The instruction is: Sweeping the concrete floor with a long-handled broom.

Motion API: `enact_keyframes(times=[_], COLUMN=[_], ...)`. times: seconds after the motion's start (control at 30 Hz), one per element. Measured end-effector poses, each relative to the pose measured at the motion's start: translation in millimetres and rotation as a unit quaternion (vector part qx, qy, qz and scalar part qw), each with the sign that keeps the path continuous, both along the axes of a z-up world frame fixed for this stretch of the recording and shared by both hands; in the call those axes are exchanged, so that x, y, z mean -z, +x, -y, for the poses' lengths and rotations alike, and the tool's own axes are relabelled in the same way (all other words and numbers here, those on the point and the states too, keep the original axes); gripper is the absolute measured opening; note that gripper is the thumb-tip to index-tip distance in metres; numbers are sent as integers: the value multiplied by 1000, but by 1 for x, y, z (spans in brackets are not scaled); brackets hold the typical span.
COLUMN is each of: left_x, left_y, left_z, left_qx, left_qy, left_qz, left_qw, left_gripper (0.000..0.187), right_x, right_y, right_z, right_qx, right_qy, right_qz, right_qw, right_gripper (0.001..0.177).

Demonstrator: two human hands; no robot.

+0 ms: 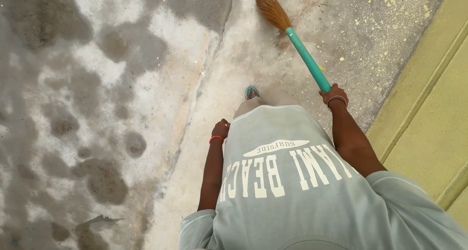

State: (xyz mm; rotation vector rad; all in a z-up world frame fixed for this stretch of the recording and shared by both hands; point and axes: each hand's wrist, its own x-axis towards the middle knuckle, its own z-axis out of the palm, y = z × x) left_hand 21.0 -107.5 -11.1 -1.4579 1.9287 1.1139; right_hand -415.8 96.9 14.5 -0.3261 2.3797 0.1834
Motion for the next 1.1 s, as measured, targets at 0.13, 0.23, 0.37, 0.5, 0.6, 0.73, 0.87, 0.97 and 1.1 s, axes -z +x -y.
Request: enact_keyframes(times=[0.13, 0.23, 0.37, 0.5, 0.6, 0.73, 0.87, 0.97, 1.1], left_x=[-8, -13, -14, -6, -4, 0, -4, -6, -4], left_y=[11, 14, 7, -3, -12, -20, -34, -46, -64], left_z=[10, 12, 20, 41, 64, 96, 131, 153, 177], left_qx=[-32, -21, -9, -17, -1, -29, -33, -38, -26], left_qy=[0, 0, 23, 34, 15, 6, -20, -16, -12], left_qz=[11, -1, 10, -9, 5, -3, 17, 23, 27], left_qw=[999, 1000, 1000, 999, 1000, 1000, 999, 999, 999], left_gripper=[32, 33, 30, 30, 27, 29, 29, 28, 29], right_x=[-7, -5, -28, -40, -1, -11, -4, -5, 8], right_y=[10, 22, 29, 34, 26, 20, 2, -16, -44], right_z=[35, 46, 57, 87, 109, 169, 230, 262, 267], right_qx=[183, 189, 167, 101, -44, -96, -205, -207, -141], right_qy=[-80, -134, -171, -167, -124, -102, -88, -73, -52], right_qz=[48, 21, 34, 71, 36, 68, 35, 39, 38], right_qw=[979, 972, 970, 978, 991, 988, 974, 975, 988], right_gripper=[57, 55, 52, 51, 54, 53, 51, 51, 56])
